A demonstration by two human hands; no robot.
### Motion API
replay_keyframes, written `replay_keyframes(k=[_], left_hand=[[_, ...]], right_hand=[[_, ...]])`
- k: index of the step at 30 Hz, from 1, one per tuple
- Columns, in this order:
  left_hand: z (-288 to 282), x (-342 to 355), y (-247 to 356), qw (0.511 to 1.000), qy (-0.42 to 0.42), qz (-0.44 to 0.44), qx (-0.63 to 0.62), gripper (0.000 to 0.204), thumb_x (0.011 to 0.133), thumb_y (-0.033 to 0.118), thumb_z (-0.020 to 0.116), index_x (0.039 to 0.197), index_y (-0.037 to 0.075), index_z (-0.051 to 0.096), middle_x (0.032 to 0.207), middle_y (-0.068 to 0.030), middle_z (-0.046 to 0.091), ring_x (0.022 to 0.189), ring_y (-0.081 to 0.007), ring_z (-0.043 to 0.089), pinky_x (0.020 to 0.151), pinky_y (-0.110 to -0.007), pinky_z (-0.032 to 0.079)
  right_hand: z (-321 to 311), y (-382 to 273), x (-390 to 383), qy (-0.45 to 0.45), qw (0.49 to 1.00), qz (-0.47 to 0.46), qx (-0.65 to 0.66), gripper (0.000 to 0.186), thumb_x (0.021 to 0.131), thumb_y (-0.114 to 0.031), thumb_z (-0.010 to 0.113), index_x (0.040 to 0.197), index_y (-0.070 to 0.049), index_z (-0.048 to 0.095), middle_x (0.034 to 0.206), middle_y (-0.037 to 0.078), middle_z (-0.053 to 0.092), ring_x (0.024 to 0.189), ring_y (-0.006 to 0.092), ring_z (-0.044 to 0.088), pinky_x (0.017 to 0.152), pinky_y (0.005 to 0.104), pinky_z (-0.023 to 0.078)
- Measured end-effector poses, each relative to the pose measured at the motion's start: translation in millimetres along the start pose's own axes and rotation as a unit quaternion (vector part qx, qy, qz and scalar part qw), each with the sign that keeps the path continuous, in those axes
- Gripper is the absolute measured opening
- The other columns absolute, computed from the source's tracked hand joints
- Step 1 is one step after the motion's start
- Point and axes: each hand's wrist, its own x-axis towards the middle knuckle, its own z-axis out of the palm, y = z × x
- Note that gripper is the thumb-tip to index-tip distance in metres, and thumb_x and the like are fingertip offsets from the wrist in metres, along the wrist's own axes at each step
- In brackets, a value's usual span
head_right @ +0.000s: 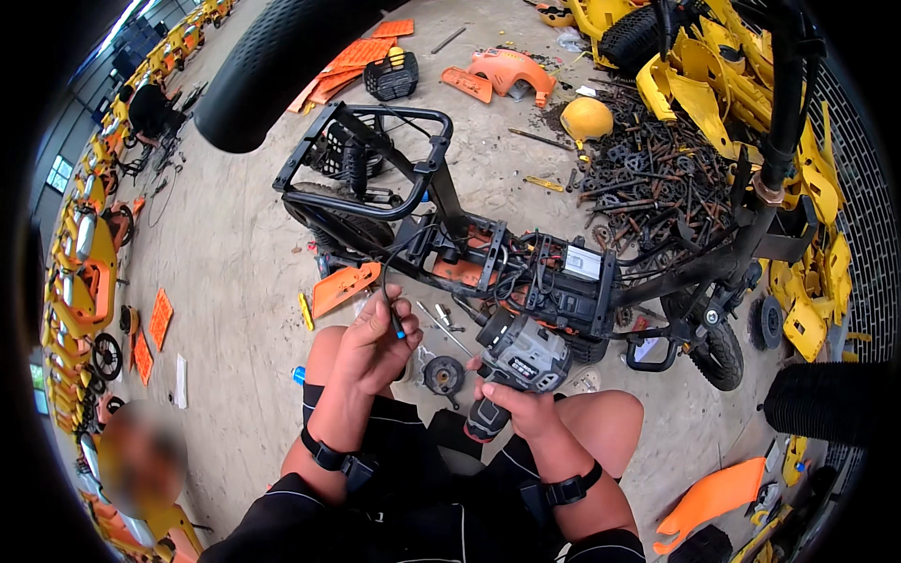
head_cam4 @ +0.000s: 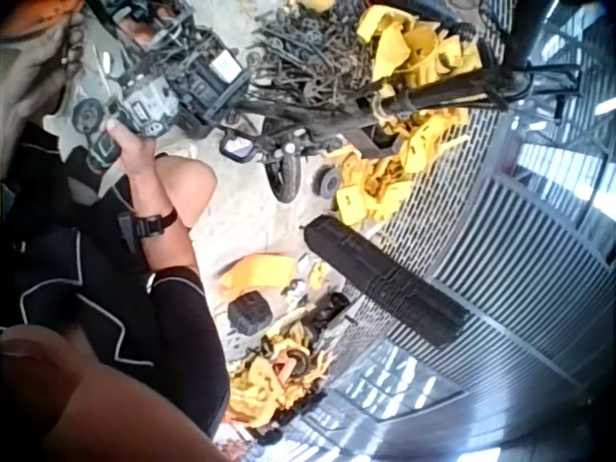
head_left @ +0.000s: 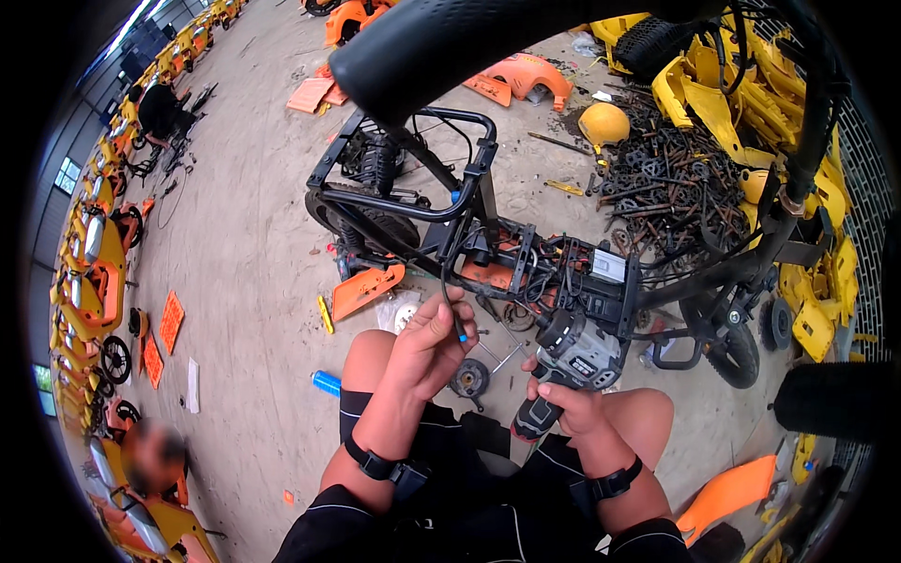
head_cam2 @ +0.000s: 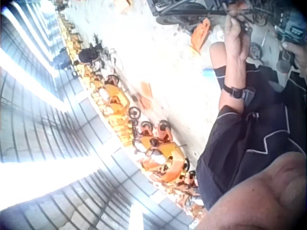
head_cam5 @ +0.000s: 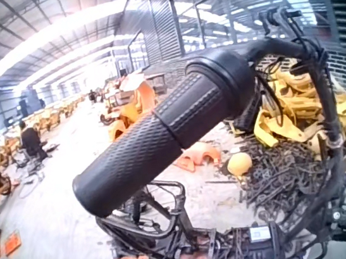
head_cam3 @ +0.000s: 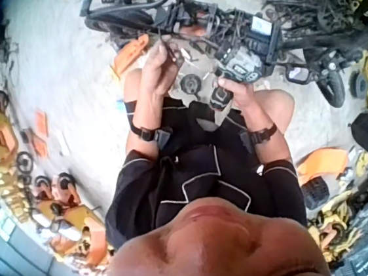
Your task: The person works on the wires and screws of an electric scooter frame using a power drill and their hands. They move wires aside and use the drill on the internal components.
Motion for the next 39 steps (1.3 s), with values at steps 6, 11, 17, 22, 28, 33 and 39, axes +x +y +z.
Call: replay_keyframes(k=[6,11,17,22,28,33,39], left_hand=[[-7.4,-4.1,-2.7,0.996,-0.007,0.016,-0.087,0.020,0.098,0.024,0.064,0.115,0.013,0.061,0.103,0.0000,0.064,0.090,-0.0158,0.059,0.079,-0.030,0.048],[-15.3,3.3,-7.9,0.999,0.021,0.019,-0.017,0.018,0.098,0.023,0.064,0.112,0.013,0.062,0.103,-0.0001,0.065,0.092,-0.0162,0.063,0.076,-0.028,0.049],[-16.8,14.2,-10.9,0.998,0.056,0.039,0.019,0.018,0.097,0.024,0.065,0.111,0.013,0.062,0.103,-0.0009,0.066,0.093,-0.0160,0.065,0.076,-0.028,0.050],[-15.5,17.6,-11.0,0.995,0.068,0.041,0.053,0.015,0.099,0.026,0.062,0.109,0.015,0.060,0.101,0.0013,0.064,0.092,-0.0128,0.061,0.073,-0.028,0.048],[-18.5,20.8,-18.8,0.994,0.069,0.063,0.057,0.012,0.100,0.024,0.061,0.108,0.015,0.060,0.100,0.0002,0.064,0.089,-0.0133,0.060,0.075,-0.028,0.047],[-18.3,29.7,-19.3,0.988,0.075,0.098,0.092,0.016,0.097,0.023,0.065,0.108,0.011,0.061,0.099,-0.0024,0.066,0.088,-0.0125,0.060,0.076,-0.028,0.048],[-15.7,37.2,-18.5,0.980,0.103,0.108,0.132,0.022,0.097,0.025,0.066,0.105,0.005,0.059,0.096,-0.0042,0.066,0.086,-0.0134,0.060,0.075,-0.029,0.047]], right_hand=[[-4.8,2.9,0.2,-0.066,0.998,-0.004,-0.022,0.048,0.076,0.000,0.068,0.122,-0.001,0.056,0.107,0.016,0.064,0.082,0.0233,0.064,0.073,0.0346,0.053],[3.2,1.6,4.4,-0.064,0.996,-0.006,-0.068,0.048,0.077,-0.001,0.068,0.124,0.000,0.056,0.107,0.015,0.065,0.083,0.0213,0.064,0.073,0.0332,0.053],[-3.6,11.5,16.1,-0.092,0.994,-0.019,-0.063,0.051,0.081,-0.002,0.071,0.130,0.000,0.055,0.109,0.012,0.070,0.083,0.0125,0.064,0.075,0.0289,0.053],[-1.9,10.1,20.1,-0.090,0.994,-0.009,-0.059,0.052,0.081,-0.002,0.071,0.130,0.000,0.054,0.108,0.011,0.070,0.084,0.0125,0.065,0.076,0.0289,0.054],[-1.8,6.4,27.7,-0.101,0.987,-0.005,-0.123,0.053,0.079,-0.001,0.070,0.130,0.000,0.053,0.107,0.012,0.070,0.083,0.0140,0.065,0.075,0.0298,0.054],[-3.2,7.7,29.6,-0.090,0.986,0.007,-0.142,0.051,0.078,0.001,0.068,0.128,-0.001,0.056,0.106,0.012,0.070,0.082,0.0142,0.065,0.073,0.0294,0.054],[-9.3,10.4,30.7,-0.102,0.988,0.015,-0.115,0.051,0.080,0.002,0.068,0.129,0.001,0.055,0.110,0.009,0.070,0.100,0.0161,0.066,0.084,0.0308,0.053]])
